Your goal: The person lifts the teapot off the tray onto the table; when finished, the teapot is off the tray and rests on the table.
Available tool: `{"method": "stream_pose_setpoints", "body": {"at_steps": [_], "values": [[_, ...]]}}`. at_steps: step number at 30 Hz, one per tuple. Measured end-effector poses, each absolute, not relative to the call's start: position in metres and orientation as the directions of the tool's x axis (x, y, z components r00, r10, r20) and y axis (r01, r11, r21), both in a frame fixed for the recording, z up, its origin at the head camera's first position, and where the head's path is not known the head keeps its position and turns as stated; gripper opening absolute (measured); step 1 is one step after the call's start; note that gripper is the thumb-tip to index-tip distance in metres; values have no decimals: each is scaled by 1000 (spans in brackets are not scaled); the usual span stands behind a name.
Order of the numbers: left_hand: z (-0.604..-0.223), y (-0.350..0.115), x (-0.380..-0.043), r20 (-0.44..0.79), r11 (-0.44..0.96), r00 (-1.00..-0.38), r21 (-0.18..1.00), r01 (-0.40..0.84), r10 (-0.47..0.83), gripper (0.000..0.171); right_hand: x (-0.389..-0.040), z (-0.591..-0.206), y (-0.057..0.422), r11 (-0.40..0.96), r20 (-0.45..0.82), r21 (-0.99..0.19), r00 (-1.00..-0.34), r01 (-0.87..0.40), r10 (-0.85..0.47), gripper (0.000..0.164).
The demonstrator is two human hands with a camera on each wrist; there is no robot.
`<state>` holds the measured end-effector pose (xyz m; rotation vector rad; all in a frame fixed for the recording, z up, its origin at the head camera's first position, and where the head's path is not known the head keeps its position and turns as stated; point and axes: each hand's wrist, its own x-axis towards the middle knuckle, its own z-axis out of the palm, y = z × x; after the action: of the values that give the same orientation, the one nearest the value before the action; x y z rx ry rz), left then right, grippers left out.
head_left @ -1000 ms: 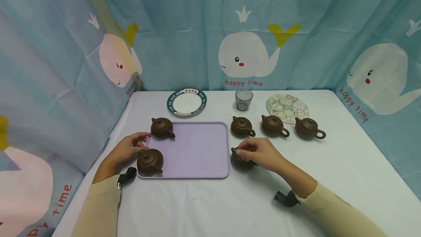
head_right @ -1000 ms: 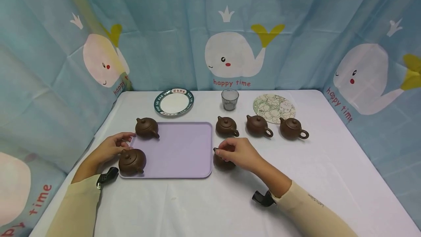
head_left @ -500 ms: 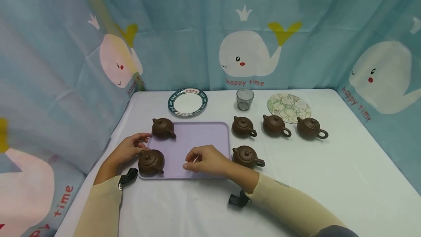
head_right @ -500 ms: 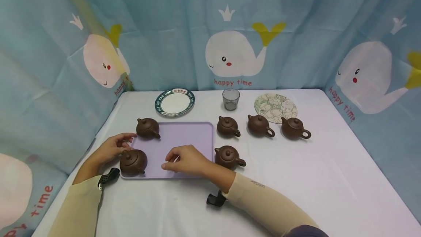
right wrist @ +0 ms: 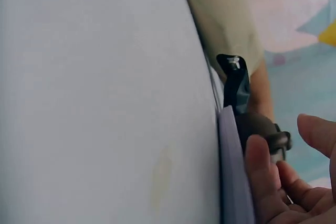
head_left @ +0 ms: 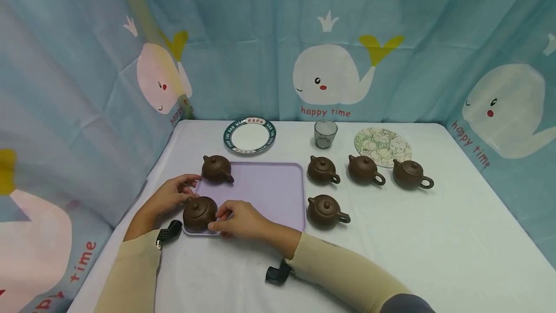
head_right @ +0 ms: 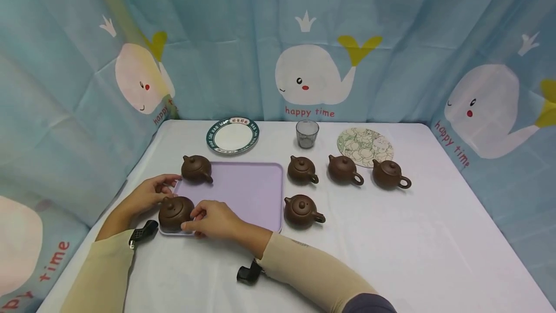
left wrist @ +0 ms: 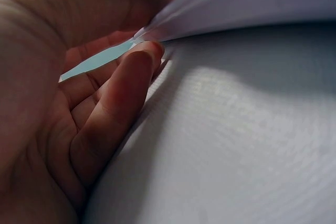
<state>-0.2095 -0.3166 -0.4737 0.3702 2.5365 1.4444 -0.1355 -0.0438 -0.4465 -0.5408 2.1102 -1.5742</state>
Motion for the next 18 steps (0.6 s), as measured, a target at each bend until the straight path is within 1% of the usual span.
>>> {"method": "stream_pose_setpoints", "body": {"at_steps": [3,10,15,18], "values": [[-474,-316,-207,-45,489,-949,864,120,313,59,-136,-450,-52,215,-160,-975,-825,48,-543,20],[-479,-318,-207,-68,514,-952,852,100,297,58,-135,-455,-63,137,-164,-985,-824,106,-542,12],[-478,-317,-207,-70,528,-954,844,98,290,58,-133,-457,-63,82,-131,-991,-853,104,-505,9],[-475,-316,-209,-62,523,-955,846,104,290,58,-134,-455,-59,88,-105,-994,-869,71,-484,7]]}}
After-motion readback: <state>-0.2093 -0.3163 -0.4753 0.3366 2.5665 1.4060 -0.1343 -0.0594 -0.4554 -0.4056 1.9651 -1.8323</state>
